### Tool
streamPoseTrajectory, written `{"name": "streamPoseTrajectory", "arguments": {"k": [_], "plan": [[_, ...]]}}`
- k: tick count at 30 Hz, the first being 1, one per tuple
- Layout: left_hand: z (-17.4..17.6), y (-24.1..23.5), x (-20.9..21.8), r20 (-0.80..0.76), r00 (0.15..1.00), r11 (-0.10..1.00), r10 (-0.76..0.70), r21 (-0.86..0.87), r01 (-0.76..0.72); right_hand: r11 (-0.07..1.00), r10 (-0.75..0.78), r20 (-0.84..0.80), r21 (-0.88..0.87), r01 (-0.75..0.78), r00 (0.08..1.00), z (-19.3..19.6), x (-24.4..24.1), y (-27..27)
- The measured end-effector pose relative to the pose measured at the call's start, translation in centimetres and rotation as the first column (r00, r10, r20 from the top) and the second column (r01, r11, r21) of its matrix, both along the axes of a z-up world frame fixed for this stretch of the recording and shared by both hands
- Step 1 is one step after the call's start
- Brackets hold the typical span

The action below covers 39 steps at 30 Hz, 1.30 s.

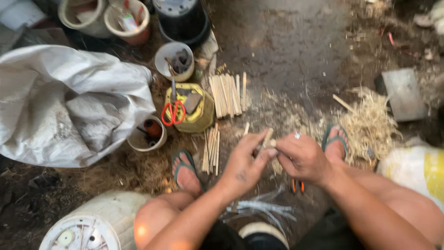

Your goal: The person sits on the ground and assembles thin wooden sticks into a cross-shaped structure using metal wire. They wrap the wire around the intersection, then use pliers to tighten and trim the wire, and finally use a knife to trim excess wood.

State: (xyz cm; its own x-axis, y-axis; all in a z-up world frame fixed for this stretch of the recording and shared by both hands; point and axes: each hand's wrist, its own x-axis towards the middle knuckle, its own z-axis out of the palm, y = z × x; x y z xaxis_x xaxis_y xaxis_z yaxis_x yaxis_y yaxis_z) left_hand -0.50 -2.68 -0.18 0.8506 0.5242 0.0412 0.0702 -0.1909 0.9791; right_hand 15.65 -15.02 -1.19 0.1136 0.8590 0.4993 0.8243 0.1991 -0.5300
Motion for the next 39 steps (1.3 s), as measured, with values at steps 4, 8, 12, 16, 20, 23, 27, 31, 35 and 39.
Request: {"name": "streamPoseTrajectory", "arguments": {"k": [4,8,12,16,20,23,27,31,35,39], "plan": [[-1.3,-0.2,0.7,-0.024,1.0,0.989,0.012,-0.15,-0.015,0.989,-0.075,-0.11,-0.131,0.06,0.991,-0.6,0.0,-0.1],[-1.7,-1.1,0.8,-0.037,0.998,0.921,0.059,-0.384,-0.069,0.981,-0.121,-0.234,-0.175,0.08,0.965,-0.4,0.3,-0.9],[-1.7,-1.9,1.1,0.029,0.989,0.881,0.147,-0.458,-0.117,0.981,-0.121,-0.269,-0.18,0.073,0.956,0.1,0.1,-0.6],[-2.0,-1.2,1.0,0.062,0.985,0.98,0.158,0.109,-0.164,0.973,-0.161,-0.334,-0.21,0.093,0.929,0.9,0.1,0.0],[-2.4,-0.7,1.6,0.171,0.979,0.914,0.113,0.369,-0.17,0.951,-0.218,-0.39,-0.29,0.105,0.895,1.2,0.0,0.0],[-2.4,0.1,2.0,0.129,0.983,0.937,0.134,0.306,-0.168,0.929,-0.097,-0.515,-0.354,-0.108,0.852,-1.1,2.4,-0.5],[-1.0,3.0,1.3,0.053,0.965,0.966,0.257,-0.034,-0.255,0.86,-0.386,-0.773,-0.499,-0.106,0.504,-10.6,8.8,-1.1],[0.6,5.9,0.8,0.149,0.907,0.911,0.395,-0.191,-0.365,0.376,-0.82,-0.057,-0.804,0.46,0.57,-24.4,7.0,-4.3],[0.9,6.2,1.0,0.1,0.878,0.854,0.468,-0.306,-0.421,-0.099,-0.875,0.261,-0.921,0.377,0.408,-33.6,0.2,-9.6],[0.3,5.7,1.3,0.038,0.893,0.858,0.449,-0.296,-0.419,-0.169,-0.857,0.355,-0.879,0.445,0.374,-35.9,-1.8,-11.4]]}}
